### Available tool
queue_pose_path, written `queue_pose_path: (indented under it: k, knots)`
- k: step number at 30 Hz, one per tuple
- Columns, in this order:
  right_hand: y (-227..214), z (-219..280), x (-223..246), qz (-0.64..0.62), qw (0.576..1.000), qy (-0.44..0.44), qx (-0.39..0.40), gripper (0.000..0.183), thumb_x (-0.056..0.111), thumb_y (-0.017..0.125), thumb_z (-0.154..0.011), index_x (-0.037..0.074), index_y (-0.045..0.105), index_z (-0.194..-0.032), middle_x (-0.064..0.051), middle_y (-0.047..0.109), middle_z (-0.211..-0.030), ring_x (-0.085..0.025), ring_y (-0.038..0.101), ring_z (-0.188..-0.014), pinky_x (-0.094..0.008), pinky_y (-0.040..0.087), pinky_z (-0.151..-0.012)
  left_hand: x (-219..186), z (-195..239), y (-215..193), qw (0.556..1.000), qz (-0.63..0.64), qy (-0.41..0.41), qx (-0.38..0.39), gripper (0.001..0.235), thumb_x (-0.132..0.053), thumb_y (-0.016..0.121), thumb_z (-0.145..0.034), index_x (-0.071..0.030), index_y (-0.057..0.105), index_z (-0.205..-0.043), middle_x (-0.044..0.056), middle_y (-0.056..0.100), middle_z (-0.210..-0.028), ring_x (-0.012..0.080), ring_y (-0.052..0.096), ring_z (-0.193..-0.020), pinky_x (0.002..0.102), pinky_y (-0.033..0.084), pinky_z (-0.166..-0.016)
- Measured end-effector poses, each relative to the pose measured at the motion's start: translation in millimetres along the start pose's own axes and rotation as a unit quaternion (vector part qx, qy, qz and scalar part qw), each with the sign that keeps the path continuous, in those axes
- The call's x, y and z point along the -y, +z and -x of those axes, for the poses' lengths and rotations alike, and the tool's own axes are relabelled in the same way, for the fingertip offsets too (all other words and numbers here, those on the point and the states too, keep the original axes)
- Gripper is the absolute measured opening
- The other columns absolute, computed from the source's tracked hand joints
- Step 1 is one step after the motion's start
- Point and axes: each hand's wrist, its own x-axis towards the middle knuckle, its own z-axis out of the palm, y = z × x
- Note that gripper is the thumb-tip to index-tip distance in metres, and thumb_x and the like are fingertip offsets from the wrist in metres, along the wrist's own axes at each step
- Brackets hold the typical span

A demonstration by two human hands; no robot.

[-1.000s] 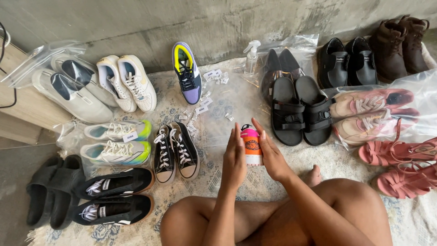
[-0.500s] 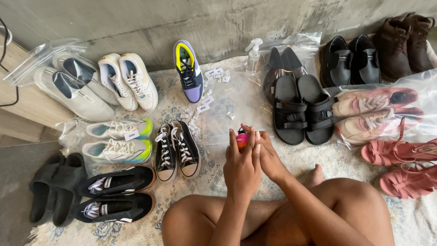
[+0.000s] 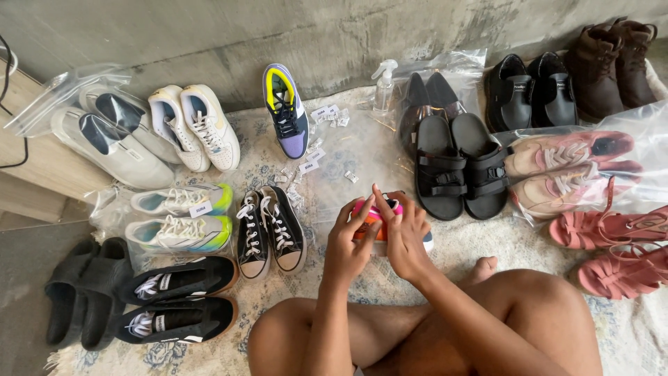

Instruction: The person sits on a rug surrounded by various shoes and cleans a pink and black sneaker using a spray bottle and a white cloth. They wipe the shoe's exterior and interior, then place it next to a purple and yellow sneaker.

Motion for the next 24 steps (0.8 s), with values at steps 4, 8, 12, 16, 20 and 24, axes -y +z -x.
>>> queue_pose_path:
  k: [4, 8, 12, 16, 20, 24]
  knots:
    - [15.8, -1.6, -6.5, 0.024, 0.999, 0.015, 0.021, 0.063, 0.041, 0.005, -0.105, 0.037, 0.021, -0.166, -0.013, 0.027, -0.155, -0.041, 0.032, -0.125, -0.056, 0.019, -0.11, -12.2, 2.3, -10.4, 0.998, -0.012, -0.049, 0.038, 0.042, -0.031, 0.054, -0.105, -0.028, 0.057, -0.146, 0.023, 0.046, -0.151, 0.0471, 0.053, -0.131, 0.054, 0.05, -0.105]
    - [20.8, -4.6, 2.1, 0.004, 0.999, 0.024, 0.049, 0.064, 0.045, 0.004, -0.104, 0.037, 0.015, -0.166, -0.014, 0.019, -0.162, -0.042, 0.027, -0.135, -0.053, 0.024, -0.109, -10.7, 8.3, -15.6, 0.99, -0.134, -0.011, 0.035, 0.042, -0.036, 0.051, -0.105, -0.024, 0.059, -0.144, 0.024, 0.036, -0.158, 0.0484, 0.048, -0.134, 0.055, 0.051, -0.101]
    - [11.4, -5.5, 11.5, 0.026, 0.996, 0.03, 0.082, 0.064, 0.048, 0.002, -0.104, 0.037, 0.019, -0.165, -0.016, 0.015, -0.168, -0.042, 0.019, -0.151, -0.054, 0.023, -0.111, 3.7, 3.8, -14.1, 0.983, -0.183, 0.016, 0.019, 0.042, -0.037, 0.054, -0.103, -0.024, 0.061, -0.143, 0.024, 0.04, -0.156, 0.0481, 0.054, -0.128, 0.055, 0.054, -0.097]
    - [15.8, -12.8, -26.4, 0.102, 0.987, 0.071, 0.106, 0.061, 0.054, 0.011, -0.106, 0.04, 0.011, -0.166, -0.016, 0.032, -0.163, -0.035, 0.03, -0.151, -0.057, 0.021, -0.118, 26.8, 1.6, -19.7, 0.985, -0.171, 0.02, -0.003, 0.051, -0.047, 0.067, -0.095, -0.025, 0.063, -0.141, 0.023, 0.044, -0.154, 0.0475, 0.054, -0.129, 0.052, 0.054, -0.098]
    - [31.0, -17.5, -85.0, 0.09, 0.976, 0.183, 0.08, 0.076, 0.077, 0.018, -0.101, 0.033, 0.04, -0.159, -0.017, 0.057, -0.145, -0.037, 0.049, -0.141, -0.053, 0.032, -0.116, 49.3, -0.1, -24.6, 0.988, -0.151, -0.023, 0.004, 0.054, -0.048, 0.072, -0.09, -0.026, 0.065, -0.139, 0.018, 0.045, -0.155, 0.0433, 0.054, -0.132, 0.048, 0.052, -0.102]
    - [57.0, -25.1, -135.8, 0.047, 0.979, 0.187, 0.065, 0.07, 0.074, 0.019, -0.104, 0.032, 0.059, -0.143, -0.014, 0.062, -0.137, -0.037, 0.049, -0.14, -0.057, 0.037, -0.113, 55.8, 1.0, -16.4, 0.953, -0.297, -0.056, 0.03, 0.046, -0.043, 0.047, -0.103, -0.031, 0.058, -0.146, 0.018, 0.042, -0.156, 0.0435, 0.053, -0.132, 0.055, 0.052, -0.098]
